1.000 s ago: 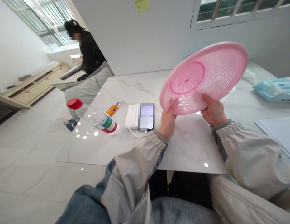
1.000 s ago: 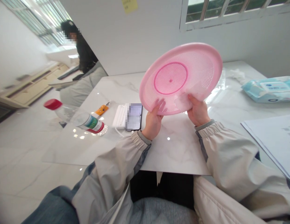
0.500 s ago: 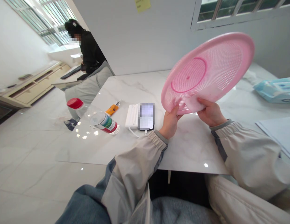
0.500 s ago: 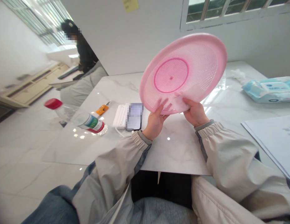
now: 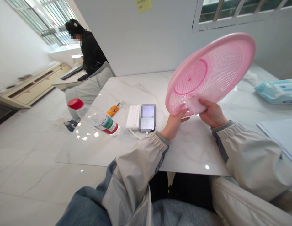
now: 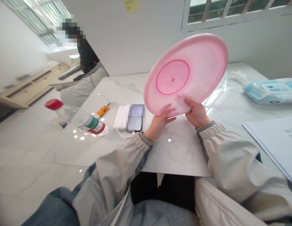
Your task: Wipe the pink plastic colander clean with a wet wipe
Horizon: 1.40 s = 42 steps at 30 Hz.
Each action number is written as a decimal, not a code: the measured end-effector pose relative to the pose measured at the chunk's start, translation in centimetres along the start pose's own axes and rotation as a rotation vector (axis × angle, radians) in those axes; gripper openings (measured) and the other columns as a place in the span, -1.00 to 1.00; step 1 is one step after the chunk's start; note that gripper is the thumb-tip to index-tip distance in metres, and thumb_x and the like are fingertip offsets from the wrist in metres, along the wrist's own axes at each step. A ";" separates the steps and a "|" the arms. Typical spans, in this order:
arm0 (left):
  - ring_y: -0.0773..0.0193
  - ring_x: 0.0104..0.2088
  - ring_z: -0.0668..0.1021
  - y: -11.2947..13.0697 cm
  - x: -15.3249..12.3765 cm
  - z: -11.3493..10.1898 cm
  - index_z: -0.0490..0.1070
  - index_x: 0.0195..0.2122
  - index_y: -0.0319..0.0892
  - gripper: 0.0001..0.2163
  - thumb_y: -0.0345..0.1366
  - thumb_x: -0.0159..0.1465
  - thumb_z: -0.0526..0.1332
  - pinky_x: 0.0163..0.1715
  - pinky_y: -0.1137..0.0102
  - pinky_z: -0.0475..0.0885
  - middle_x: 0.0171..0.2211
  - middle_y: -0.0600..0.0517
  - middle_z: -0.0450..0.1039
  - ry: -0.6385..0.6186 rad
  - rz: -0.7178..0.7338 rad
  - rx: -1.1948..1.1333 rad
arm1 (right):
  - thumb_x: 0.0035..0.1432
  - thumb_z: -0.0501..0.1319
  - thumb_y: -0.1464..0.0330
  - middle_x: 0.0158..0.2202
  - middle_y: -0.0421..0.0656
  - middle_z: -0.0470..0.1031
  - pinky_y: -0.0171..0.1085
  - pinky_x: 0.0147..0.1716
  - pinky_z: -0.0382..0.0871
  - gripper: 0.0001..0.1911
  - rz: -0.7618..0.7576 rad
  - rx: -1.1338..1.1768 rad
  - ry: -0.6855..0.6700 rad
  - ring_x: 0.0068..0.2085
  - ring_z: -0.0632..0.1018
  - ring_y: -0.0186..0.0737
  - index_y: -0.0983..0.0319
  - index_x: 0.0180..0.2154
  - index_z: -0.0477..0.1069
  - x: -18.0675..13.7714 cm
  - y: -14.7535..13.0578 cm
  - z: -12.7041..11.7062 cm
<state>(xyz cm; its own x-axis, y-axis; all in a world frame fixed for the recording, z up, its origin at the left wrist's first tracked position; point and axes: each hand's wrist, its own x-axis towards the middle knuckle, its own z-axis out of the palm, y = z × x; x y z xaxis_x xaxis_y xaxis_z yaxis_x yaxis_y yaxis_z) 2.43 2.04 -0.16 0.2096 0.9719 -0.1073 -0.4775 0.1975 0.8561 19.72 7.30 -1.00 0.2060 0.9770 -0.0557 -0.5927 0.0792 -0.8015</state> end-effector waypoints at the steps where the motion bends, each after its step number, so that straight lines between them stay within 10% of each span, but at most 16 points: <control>1: -0.16 0.37 0.56 0.1 0.0 0.0 0.55 0.21 -0.10 -0.60 -0.19 0.37 0.41 0.28 -0.04 0.56 0.37 -0.18 0.52 0.012 0.003 0.008 | 0.13 0.38 0.55 -0.07 -0.26 0.76 -0.02 0.45 0.47 -0.70 -0.015 0.005 0.022 0.21 0.69 -0.13 0.04 -0.18 0.61 0.1 0.0 0.0; 26: -0.20 0.30 0.56 -0.4 -0.3 -0.3 0.68 0.05 -0.11 -0.62 -0.19 0.21 0.55 0.25 -0.06 0.47 0.26 -0.20 0.58 -0.293 -0.161 -0.029 | 0.08 0.45 0.46 -0.02 -0.27 0.77 0.06 0.44 0.51 -0.68 0.023 -0.002 -0.085 0.30 0.64 0.02 -0.05 -0.15 0.64 -0.3 -0.4 0.0; 42: -0.18 0.25 0.60 -0.3 -0.3 -0.2 0.68 0.04 -0.13 -0.62 -0.16 0.22 0.54 0.17 0.01 0.49 0.23 -0.21 0.59 -0.265 -0.102 -0.007 | 0.04 0.45 0.45 0.03 -0.25 0.76 0.01 0.46 0.49 -0.72 0.003 -0.025 -0.073 0.29 0.64 0.01 -0.04 -0.22 0.64 -0.3 -0.2 0.0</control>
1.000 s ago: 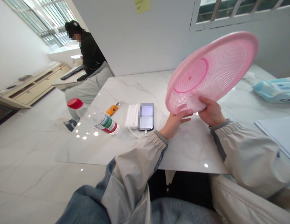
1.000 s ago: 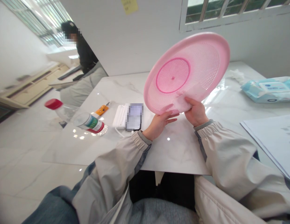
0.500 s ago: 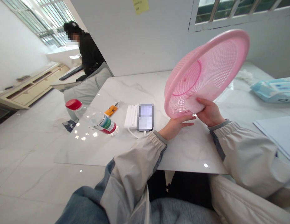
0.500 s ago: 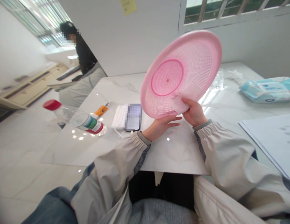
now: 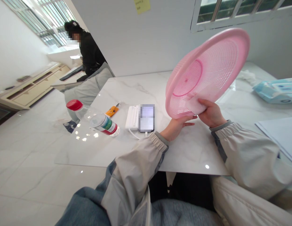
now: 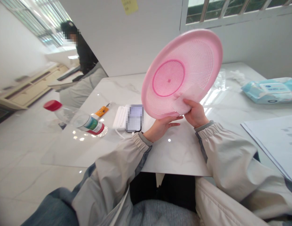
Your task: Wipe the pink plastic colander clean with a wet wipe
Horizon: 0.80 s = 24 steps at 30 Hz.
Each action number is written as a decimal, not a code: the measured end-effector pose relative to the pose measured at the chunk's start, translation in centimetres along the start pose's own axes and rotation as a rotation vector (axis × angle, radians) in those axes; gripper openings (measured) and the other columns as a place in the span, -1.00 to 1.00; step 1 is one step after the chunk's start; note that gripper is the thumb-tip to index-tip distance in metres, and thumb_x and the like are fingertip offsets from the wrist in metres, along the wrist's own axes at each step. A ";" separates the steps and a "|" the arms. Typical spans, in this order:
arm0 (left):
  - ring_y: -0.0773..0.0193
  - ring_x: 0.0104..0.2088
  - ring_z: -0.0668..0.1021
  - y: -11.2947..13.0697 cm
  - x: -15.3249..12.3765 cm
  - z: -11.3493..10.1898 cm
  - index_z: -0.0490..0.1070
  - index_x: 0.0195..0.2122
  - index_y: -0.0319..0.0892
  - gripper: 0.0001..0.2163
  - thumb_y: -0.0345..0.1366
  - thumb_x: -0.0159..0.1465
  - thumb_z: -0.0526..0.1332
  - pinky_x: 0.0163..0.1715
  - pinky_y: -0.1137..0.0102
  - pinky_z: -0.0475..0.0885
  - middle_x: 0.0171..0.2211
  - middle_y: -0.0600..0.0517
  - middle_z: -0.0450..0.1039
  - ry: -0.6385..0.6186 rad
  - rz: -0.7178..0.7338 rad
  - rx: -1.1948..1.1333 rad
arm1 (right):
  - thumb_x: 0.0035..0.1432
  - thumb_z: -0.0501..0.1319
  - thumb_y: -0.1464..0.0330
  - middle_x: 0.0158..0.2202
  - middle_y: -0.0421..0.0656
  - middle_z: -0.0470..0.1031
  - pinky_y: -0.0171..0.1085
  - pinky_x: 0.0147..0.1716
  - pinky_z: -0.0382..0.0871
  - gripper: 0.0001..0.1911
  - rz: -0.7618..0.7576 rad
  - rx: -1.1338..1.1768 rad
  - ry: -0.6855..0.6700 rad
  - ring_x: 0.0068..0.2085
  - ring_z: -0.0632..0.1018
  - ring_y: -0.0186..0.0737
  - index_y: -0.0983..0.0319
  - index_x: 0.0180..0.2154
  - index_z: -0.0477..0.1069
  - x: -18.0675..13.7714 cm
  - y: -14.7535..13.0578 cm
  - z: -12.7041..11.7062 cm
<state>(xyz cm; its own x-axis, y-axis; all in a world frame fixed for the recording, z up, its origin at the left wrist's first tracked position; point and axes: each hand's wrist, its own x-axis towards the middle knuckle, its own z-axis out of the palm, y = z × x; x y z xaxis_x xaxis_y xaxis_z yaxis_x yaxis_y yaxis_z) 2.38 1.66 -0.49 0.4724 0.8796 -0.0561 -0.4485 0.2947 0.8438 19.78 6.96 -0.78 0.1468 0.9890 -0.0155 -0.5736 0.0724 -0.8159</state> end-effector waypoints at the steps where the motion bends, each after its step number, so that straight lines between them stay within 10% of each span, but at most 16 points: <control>1: -0.18 0.26 0.60 0.0 0.0 0.0 0.68 0.03 -0.13 -0.62 -0.16 0.22 0.54 0.17 0.02 0.49 0.23 -0.21 0.59 0.001 -0.001 -0.001 | 0.04 0.45 0.45 0.03 -0.24 0.76 0.01 0.45 0.50 -0.72 0.000 -0.002 0.002 0.29 0.64 0.01 -0.03 -0.22 0.64 0.0 0.0 0.0; 24: -0.18 0.21 0.61 0.4 -0.2 0.4 0.63 0.10 -0.13 -0.60 -0.16 0.26 0.47 0.14 0.01 0.53 0.23 -0.22 0.60 0.171 0.060 0.091 | 0.05 0.44 0.46 0.08 -0.29 0.75 0.02 0.48 0.45 -0.70 -0.064 -0.032 0.028 0.32 0.61 0.01 -0.04 -0.20 0.66 0.0 -0.3 0.2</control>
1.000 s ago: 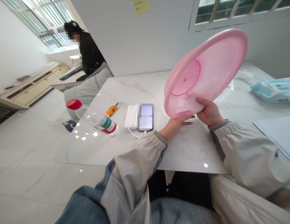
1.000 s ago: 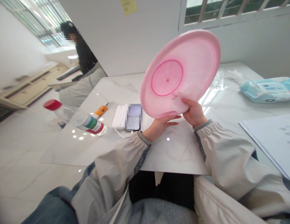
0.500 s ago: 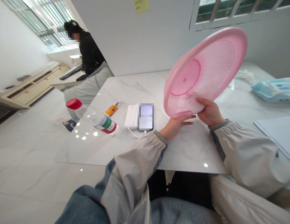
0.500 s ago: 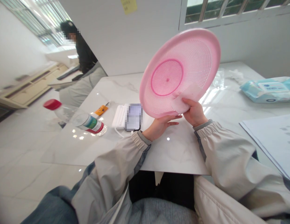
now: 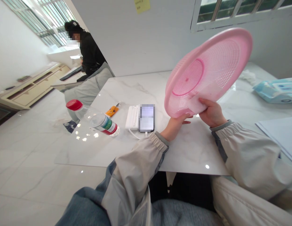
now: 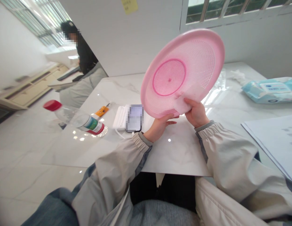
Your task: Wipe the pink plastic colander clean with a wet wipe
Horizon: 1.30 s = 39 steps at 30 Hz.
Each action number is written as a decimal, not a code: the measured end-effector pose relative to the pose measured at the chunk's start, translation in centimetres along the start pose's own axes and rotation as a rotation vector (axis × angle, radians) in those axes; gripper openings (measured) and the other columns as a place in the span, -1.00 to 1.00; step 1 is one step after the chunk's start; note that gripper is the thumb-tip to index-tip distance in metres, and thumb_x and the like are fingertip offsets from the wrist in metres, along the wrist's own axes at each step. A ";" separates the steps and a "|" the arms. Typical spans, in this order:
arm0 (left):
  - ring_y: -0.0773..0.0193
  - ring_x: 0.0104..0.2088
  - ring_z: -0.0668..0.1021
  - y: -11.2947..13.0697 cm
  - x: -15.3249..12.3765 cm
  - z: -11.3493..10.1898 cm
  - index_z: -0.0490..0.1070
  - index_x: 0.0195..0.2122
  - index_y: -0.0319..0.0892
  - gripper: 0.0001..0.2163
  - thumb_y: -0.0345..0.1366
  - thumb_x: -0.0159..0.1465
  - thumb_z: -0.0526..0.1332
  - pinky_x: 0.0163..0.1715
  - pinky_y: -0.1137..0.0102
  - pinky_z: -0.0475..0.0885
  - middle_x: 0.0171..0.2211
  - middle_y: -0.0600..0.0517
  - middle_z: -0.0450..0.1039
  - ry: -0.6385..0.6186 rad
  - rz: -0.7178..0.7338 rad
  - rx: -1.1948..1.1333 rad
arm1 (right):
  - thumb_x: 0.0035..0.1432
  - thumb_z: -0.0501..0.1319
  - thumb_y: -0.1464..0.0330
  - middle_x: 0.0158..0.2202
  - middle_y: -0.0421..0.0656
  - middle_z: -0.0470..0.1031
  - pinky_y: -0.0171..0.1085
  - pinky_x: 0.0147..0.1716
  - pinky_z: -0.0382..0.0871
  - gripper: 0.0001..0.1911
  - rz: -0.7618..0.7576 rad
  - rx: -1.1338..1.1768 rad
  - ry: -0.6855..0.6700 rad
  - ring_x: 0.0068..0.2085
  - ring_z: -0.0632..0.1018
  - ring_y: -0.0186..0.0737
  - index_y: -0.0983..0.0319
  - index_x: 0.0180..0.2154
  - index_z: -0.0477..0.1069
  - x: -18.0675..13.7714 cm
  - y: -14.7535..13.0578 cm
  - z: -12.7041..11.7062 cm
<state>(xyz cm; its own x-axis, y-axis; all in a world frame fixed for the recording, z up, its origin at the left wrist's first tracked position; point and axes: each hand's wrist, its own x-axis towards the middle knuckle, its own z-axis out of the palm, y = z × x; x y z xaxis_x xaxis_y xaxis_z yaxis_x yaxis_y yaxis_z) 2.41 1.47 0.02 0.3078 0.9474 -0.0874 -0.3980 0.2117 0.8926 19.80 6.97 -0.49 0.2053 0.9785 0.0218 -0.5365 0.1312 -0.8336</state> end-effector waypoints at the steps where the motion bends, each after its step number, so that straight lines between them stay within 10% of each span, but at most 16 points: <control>1: -0.18 0.24 0.60 0.0 0.1 -0.1 0.63 0.13 -0.12 -0.59 -0.17 0.27 0.47 0.15 0.01 0.54 0.25 -0.21 0.59 0.055 0.025 -0.005 | 0.04 0.44 0.47 0.06 -0.29 0.75 0.04 0.47 0.47 -0.70 -0.026 -0.001 0.020 0.32 0.62 0.02 -0.04 -0.22 0.66 0.2 0.0 -0.1; 7: -0.11 0.25 0.62 -0.1 1.3 -0.8 0.62 0.19 -0.14 -0.57 -0.12 0.33 0.44 0.23 0.07 0.53 0.22 -0.20 0.64 0.353 0.125 -0.070 | -0.03 0.45 0.51 -0.06 -0.24 0.76 0.03 0.40 0.54 -0.71 -0.184 0.008 0.132 0.25 0.66 0.02 0.00 -0.29 0.61 1.0 0.2 -0.5; 30: -0.02 0.41 0.52 -0.2 0.8 0.1 0.56 0.24 -0.12 -0.60 -0.32 0.37 0.35 0.40 0.06 0.45 0.38 -0.11 0.52 0.111 0.070 -0.266 | -0.01 0.51 0.48 -0.06 -0.12 0.78 -0.06 0.10 0.76 -0.73 0.149 -0.004 -0.084 0.09 0.74 0.06 0.13 -0.21 0.65 -1.4 -0.2 1.1; 39: -0.05 0.32 0.62 -0.3 1.5 -0.4 0.52 0.29 -0.18 -0.53 -0.27 0.36 0.40 0.33 0.06 0.49 0.27 -0.20 0.61 0.324 0.107 -0.235 | -0.08 0.49 0.59 -0.11 -0.19 0.77 -0.06 0.20 0.72 -0.65 -0.028 0.013 0.133 0.12 0.73 0.02 0.07 -0.28 0.64 0.8 0.3 -0.5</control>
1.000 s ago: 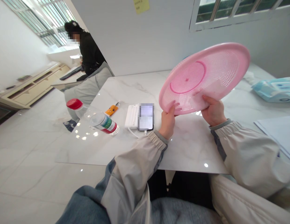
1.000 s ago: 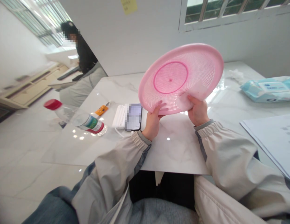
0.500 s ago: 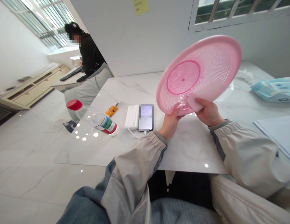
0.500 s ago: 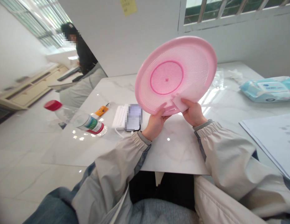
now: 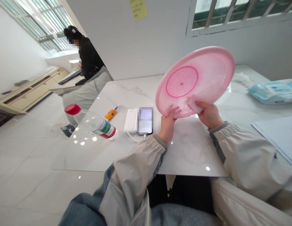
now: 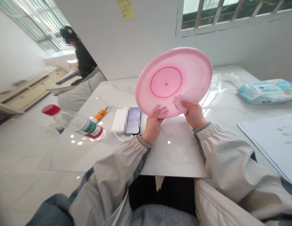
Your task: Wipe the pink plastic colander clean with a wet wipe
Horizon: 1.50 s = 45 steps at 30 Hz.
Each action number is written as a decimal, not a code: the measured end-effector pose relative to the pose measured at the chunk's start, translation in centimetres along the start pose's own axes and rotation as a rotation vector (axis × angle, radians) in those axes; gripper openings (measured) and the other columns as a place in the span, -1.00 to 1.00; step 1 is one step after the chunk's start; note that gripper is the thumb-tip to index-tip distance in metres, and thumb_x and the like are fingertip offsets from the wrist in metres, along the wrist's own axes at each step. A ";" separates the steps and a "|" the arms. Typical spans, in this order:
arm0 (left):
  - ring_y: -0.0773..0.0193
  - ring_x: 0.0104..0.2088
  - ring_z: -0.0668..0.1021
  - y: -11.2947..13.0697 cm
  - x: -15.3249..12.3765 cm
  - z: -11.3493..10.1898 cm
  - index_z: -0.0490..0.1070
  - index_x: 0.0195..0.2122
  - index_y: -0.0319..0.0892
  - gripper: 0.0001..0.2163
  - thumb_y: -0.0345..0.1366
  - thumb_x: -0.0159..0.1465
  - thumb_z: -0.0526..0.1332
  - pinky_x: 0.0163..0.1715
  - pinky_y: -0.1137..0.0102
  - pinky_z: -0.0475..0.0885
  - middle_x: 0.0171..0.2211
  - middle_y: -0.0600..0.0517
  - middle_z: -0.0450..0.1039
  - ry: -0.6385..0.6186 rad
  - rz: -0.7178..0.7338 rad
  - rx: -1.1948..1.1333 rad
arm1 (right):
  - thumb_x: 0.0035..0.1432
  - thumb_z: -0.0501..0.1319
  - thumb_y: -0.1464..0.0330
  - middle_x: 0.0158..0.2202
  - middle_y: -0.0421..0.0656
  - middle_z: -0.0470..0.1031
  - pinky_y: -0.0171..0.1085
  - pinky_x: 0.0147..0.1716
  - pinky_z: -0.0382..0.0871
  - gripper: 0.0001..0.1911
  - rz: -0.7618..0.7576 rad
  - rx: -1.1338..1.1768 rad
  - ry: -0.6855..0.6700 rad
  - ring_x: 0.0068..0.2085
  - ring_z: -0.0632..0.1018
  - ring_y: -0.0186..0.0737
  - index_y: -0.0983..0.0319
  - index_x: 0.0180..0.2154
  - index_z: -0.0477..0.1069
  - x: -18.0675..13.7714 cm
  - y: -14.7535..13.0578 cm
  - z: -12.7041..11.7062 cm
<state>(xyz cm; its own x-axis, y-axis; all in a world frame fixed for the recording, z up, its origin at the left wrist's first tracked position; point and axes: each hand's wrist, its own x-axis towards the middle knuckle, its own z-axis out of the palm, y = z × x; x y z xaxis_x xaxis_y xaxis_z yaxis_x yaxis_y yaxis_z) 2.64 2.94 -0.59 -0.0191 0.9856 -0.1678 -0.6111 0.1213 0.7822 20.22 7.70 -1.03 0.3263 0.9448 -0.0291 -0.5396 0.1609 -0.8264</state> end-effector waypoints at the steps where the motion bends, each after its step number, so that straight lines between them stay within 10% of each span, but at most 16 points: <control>1: -0.06 0.30 0.63 0.1 0.0 0.0 0.51 0.30 -0.17 -0.52 -0.25 0.37 0.39 0.33 0.05 0.49 0.26 -0.21 0.62 0.017 0.009 0.003 | -0.10 0.48 0.60 -0.12 -0.23 0.77 -0.04 0.21 0.72 -0.62 -0.025 0.014 0.024 0.12 0.73 0.01 0.05 -0.28 0.63 0.3 0.0 -0.2; 10: -0.04 0.27 0.66 0.3 -0.2 -0.1 0.43 0.39 -0.17 -0.52 -0.29 0.46 0.26 0.33 0.10 0.50 0.29 -0.19 0.59 -0.015 -0.033 -0.047 | -0.04 0.51 0.46 -0.11 -0.22 0.75 -0.06 0.19 0.73 -0.69 -0.014 -0.011 -0.007 0.22 0.69 -0.01 0.02 -0.25 0.58 0.5 0.2 -0.3; 17: 0.00 0.37 0.57 0.2 -0.5 0.2 0.41 0.41 -0.11 -0.51 -0.29 0.46 0.26 0.31 0.09 0.53 0.34 -0.13 0.55 -0.078 -0.063 -0.073 | -0.03 0.55 0.42 -0.08 -0.17 0.77 -0.08 -0.18 0.82 -0.68 0.202 -0.071 -0.133 -0.01 0.76 0.05 0.10 -0.19 0.64 -1.4 -0.1 0.7; 28: -0.09 0.34 0.56 0.0 -0.6 0.3 0.59 0.22 -0.07 -0.65 -0.21 0.43 0.32 0.15 0.11 0.62 0.33 -0.10 0.56 -0.056 -0.054 0.101 | 0.05 0.51 0.48 -0.07 -0.09 0.77 -0.07 0.13 0.75 -0.69 0.202 -0.052 -0.185 0.10 0.74 0.03 0.17 -0.13 0.66 -1.9 0.1 1.0; 36: -0.03 0.35 0.56 0.9 -0.5 0.4 0.53 0.33 -0.06 -0.59 -0.27 0.47 0.31 0.28 0.12 0.54 0.32 -0.13 0.58 0.090 -0.017 0.050 | 0.01 0.41 0.61 -0.03 -0.14 0.77 -0.11 0.16 0.74 -0.70 0.126 -0.023 0.041 0.12 0.74 -0.01 0.15 -0.24 0.66 -0.4 -0.2 0.4; 45: -0.04 0.25 0.66 1.0 -0.5 0.3 0.38 0.48 -0.06 -0.49 -0.35 0.51 0.18 0.22 0.10 0.59 0.29 -0.15 0.60 0.087 -0.017 0.037 | -0.02 0.46 0.52 0.02 -0.15 0.76 0.04 0.25 0.69 -0.71 0.107 -0.009 -0.073 0.21 0.69 0.10 0.07 -0.24 0.66 -0.5 -0.3 0.1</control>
<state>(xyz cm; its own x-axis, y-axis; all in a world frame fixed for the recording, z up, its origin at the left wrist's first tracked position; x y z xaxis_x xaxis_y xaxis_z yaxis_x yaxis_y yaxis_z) 2.28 2.61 0.46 -0.0785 0.9697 -0.2311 -0.5820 0.1436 0.8004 20.11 7.21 -0.70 0.2093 0.9748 -0.0766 -0.5613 0.0556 -0.8258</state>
